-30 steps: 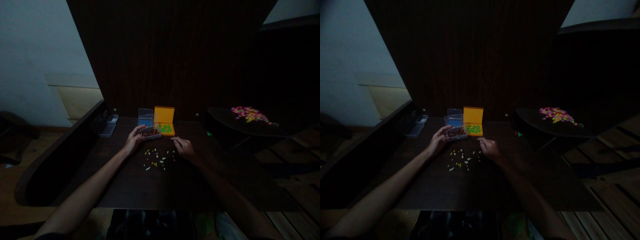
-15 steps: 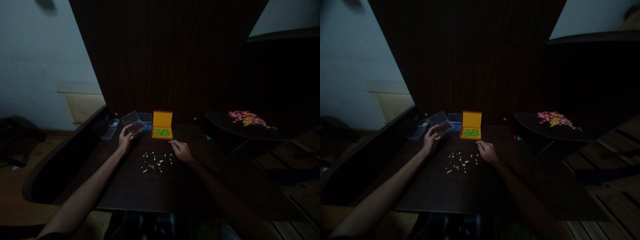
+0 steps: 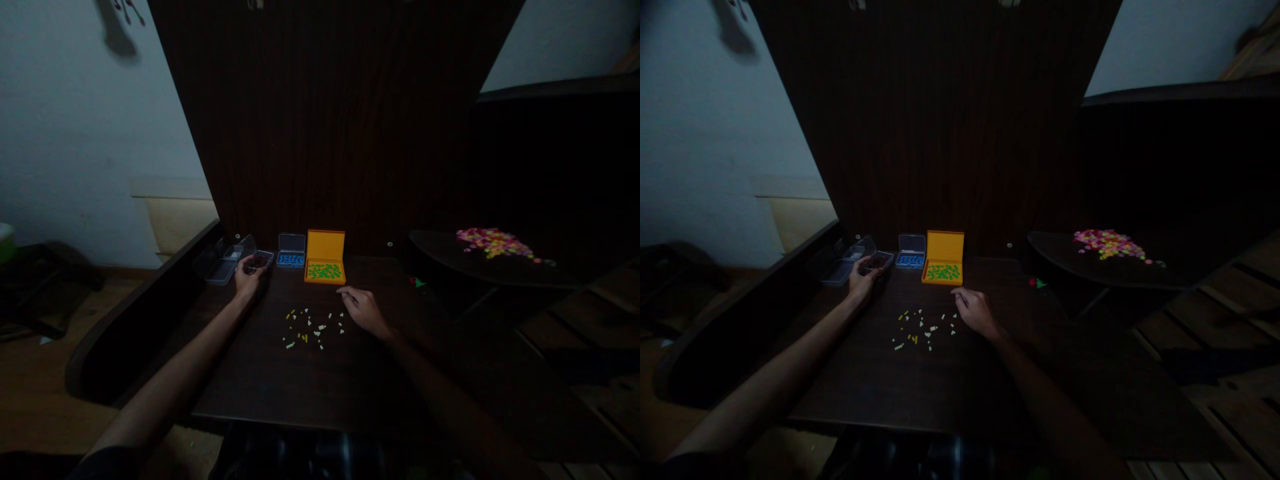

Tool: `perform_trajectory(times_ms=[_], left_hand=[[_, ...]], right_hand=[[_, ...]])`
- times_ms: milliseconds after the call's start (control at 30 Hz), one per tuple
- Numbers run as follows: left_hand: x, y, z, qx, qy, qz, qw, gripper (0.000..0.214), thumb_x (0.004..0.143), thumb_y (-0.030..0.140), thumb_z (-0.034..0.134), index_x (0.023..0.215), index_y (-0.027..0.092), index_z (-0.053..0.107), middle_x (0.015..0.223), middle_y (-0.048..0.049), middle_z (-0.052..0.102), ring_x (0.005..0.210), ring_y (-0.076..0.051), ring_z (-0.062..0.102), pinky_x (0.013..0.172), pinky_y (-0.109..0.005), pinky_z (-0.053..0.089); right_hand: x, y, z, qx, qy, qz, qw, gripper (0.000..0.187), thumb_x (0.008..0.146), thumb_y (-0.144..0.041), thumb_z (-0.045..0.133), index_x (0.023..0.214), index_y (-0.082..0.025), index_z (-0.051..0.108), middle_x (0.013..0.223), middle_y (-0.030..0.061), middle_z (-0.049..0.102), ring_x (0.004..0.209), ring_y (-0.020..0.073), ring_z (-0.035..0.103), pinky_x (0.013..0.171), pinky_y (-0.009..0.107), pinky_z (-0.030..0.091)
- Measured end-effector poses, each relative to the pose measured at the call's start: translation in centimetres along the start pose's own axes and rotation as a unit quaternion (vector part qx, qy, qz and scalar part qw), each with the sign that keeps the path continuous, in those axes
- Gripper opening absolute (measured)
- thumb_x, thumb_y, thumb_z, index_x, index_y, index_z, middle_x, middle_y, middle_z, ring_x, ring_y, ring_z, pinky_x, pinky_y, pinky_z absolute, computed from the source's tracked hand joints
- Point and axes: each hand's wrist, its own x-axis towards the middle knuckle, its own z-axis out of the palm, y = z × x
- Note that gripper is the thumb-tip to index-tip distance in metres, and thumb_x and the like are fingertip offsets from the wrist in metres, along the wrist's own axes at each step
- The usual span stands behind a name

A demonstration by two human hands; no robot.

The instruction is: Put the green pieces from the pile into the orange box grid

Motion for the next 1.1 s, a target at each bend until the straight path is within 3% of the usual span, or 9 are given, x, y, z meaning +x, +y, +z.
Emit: perform_trajectory(times_ms=[100,267,400,500,633,800,933,1100], left_hand=[[0.0,0.6,0.3,-0.015,0.040,-0.010,0.999,0.058,0.068,0.022,0.075,0.121,0.021,0.050,0.120,-0.0090,0.063,0.108,-0.022,0.062,0.092,-0.036,0.050],[0.4,1.5,0.2,0.011,0.024,-0.015,1.000,0.072,0.065,0.025,0.081,0.129,0.022,0.049,0.126,-0.0124,0.061,0.109,-0.024,0.063,0.092,-0.036,0.050],[0.6,1.7,-0.4,0.055,-0.009,-0.020,0.998,0.086,0.065,0.029,0.083,0.140,0.023,0.041,0.133,-0.0166,0.055,0.076,-0.018,0.069,0.068,-0.031,0.056],[0.4,2.1,-0.7,0.073,-0.029,-0.026,0.997,0.093,0.066,0.033,0.083,0.145,0.028,0.035,0.140,-0.0191,0.049,0.051,-0.010,0.061,0.051,-0.028,0.053],[0.2,2.7,-0.8,0.111,-0.035,-0.041,0.992,0.097,0.068,0.034,0.081,0.149,0.027,0.030,0.134,-0.0201,0.055,0.044,-0.011,0.058,0.048,-0.031,0.052],[0.9,2.4,-0.8,0.151,-0.022,-0.045,0.987,0.094,0.060,0.039,0.085,0.142,0.021,0.043,0.124,-0.0202,0.062,0.054,-0.019,0.066,0.066,-0.038,0.056],[1.5,1.9,-0.5,0.166,-0.030,-0.030,0.985,0.069,0.059,0.038,0.086,0.120,0.016,0.061,0.117,-0.0184,0.066,0.081,-0.027,0.071,0.079,-0.040,0.055],[1.9,1.8,-0.2,0.127,-0.026,-0.013,0.991,0.049,0.055,0.030,0.087,0.096,0.015,0.065,0.111,-0.0167,0.068,0.099,-0.030,0.067,0.084,-0.037,0.053]], right_hand=[[0.0,-0.1,0.1,-0.002,0.000,-0.003,1.000,0.027,0.088,-0.021,0.045,0.092,-0.019,0.071,0.080,0.0052,0.074,0.066,0.0167,0.067,0.070,0.027,0.052],[-0.1,0.1,0.3,0.000,0.000,-0.005,1.000,0.026,0.086,-0.020,0.046,0.092,-0.019,0.072,0.081,0.0054,0.074,0.065,0.0164,0.066,0.069,0.027,0.053],[-0.2,0.2,0.4,-0.001,-0.005,-0.003,1.000,0.026,0.086,-0.020,0.047,0.093,-0.019,0.072,0.081,0.0047,0.074,0.064,0.0160,0.066,0.069,0.027,0.053],[-0.2,0.2,0.3,-0.004,-0.004,-0.001,1.000,0.026,0.086,-0.020,0.047,0.092,-0.019,0.072,0.081,0.0051,0.074,0.063,0.0160,0.065,0.069,0.028,0.053],[-0.1,0.2,0.3,-0.005,-0.004,-0.005,1.000,0.026,0.085,-0.020,0.047,0.091,-0.019,0.073,0.081,0.0053,0.074,0.063,0.0160,0.065,0.068,0.028,0.053],[-0.1,0.2,0.2,-0.007,-0.008,-0.008,1.000,0.027,0.085,-0.020,0.047,0.090,-0.018,0.073,0.081,0.0051,0.074,0.062,0.0157,0.065,0.067,0.027,0.053],[-0.1,0.3,0.3,-0.012,-0.012,-0.008,1.000,0.026,0.084,-0.019,0.047,0.090,-0.019,0.073,0.078,0.0044,0.074,0.061,0.0154,0.064,0.066,0.027,0.053],[-0.1,0.2,0.3,-0.010,-0.010,-0.007,1.000,0.026,0.084,-0.019,0.047,0.091,-0.019,0.073,0.078,0.0046,0.074,0.061,0.0159,0.064,0.066,0.027,0.053]])
